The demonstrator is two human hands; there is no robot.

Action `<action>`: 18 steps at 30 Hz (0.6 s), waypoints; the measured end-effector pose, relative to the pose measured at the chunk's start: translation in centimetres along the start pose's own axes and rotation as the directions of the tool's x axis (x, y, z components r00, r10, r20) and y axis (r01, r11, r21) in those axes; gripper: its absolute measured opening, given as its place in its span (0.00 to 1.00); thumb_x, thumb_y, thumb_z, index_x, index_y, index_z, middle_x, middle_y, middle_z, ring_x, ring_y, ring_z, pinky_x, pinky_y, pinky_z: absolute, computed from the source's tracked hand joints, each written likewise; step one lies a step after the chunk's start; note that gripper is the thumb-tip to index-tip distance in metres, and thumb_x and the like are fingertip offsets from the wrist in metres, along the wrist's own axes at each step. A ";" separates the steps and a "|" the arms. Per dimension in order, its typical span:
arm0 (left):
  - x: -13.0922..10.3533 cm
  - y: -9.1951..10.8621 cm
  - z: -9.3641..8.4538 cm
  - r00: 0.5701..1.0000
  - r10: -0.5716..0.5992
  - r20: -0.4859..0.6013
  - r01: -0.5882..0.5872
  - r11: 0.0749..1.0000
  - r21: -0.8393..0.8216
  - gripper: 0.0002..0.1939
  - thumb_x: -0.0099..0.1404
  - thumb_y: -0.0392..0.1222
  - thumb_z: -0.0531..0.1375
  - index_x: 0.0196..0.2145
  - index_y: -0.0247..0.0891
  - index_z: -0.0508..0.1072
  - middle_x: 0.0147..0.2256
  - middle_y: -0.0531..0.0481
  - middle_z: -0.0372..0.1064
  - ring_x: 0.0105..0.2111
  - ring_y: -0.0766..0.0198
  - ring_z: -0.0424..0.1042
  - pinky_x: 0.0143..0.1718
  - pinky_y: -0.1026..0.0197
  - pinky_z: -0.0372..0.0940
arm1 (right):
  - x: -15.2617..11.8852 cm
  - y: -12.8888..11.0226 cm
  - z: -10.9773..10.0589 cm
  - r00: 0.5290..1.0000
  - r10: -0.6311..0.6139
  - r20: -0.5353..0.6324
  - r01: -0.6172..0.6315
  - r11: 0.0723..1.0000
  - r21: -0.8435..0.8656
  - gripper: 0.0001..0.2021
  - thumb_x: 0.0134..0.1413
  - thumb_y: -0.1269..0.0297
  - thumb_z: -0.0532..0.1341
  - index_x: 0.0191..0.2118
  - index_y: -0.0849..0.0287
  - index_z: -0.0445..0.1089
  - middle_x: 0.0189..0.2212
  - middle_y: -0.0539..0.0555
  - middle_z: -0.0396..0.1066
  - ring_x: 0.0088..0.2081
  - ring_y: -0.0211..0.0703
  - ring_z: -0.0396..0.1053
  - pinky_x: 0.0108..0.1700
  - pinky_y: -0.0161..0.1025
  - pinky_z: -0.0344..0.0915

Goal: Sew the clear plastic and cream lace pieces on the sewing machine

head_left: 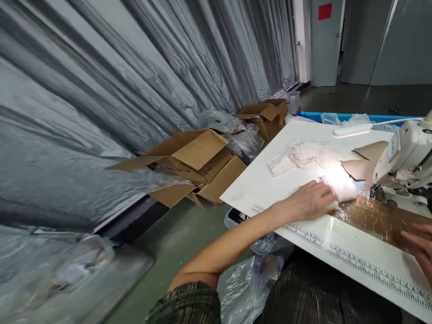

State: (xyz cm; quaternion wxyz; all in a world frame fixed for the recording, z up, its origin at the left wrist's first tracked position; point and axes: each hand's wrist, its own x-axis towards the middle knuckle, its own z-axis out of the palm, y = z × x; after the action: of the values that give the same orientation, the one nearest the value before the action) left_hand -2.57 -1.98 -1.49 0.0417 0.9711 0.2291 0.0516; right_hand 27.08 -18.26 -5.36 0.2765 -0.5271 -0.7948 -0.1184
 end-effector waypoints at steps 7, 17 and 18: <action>-2.1 2.5 1.1 0.948 0.216 -0.232 -0.253 0.957 -0.143 0.22 0.72 0.58 0.52 0.52 0.40 0.69 0.52 0.43 0.71 0.49 0.59 0.72 0.47 0.54 0.67 | 3.4 -2.3 -2.0 1.000 -0.019 -0.013 0.020 0.998 0.060 0.13 0.62 0.71 0.55 0.50 0.53 0.67 0.44 0.60 0.69 0.41 0.49 0.74 0.38 0.43 0.72; -1.2 2.8 -0.3 0.890 -0.455 0.020 0.427 0.819 -0.382 0.22 0.67 0.54 0.61 0.51 0.37 0.67 0.41 0.49 0.72 0.40 0.58 0.73 0.41 0.56 0.69 | 6.0 -2.9 -0.7 1.000 -0.029 -0.002 0.029 0.981 0.192 0.13 0.62 0.73 0.57 0.49 0.55 0.71 0.43 0.60 0.71 0.44 0.47 0.74 0.39 0.40 0.74; -1.1 3.0 -0.2 0.883 -0.469 0.028 0.445 0.817 -0.365 0.19 0.67 0.54 0.60 0.47 0.37 0.69 0.39 0.49 0.71 0.39 0.58 0.72 0.40 0.56 0.68 | 6.3 -3.0 -0.5 0.999 -0.033 0.003 0.032 0.978 0.206 0.14 0.62 0.73 0.56 0.51 0.55 0.71 0.44 0.60 0.71 0.45 0.48 0.74 0.39 0.41 0.75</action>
State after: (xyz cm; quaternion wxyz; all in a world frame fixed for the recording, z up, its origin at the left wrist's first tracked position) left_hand -2.24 -5.13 -1.11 0.2232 0.8610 0.4431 0.1121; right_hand 22.70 -14.86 -1.10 0.3252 -0.4830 -0.8121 -0.0385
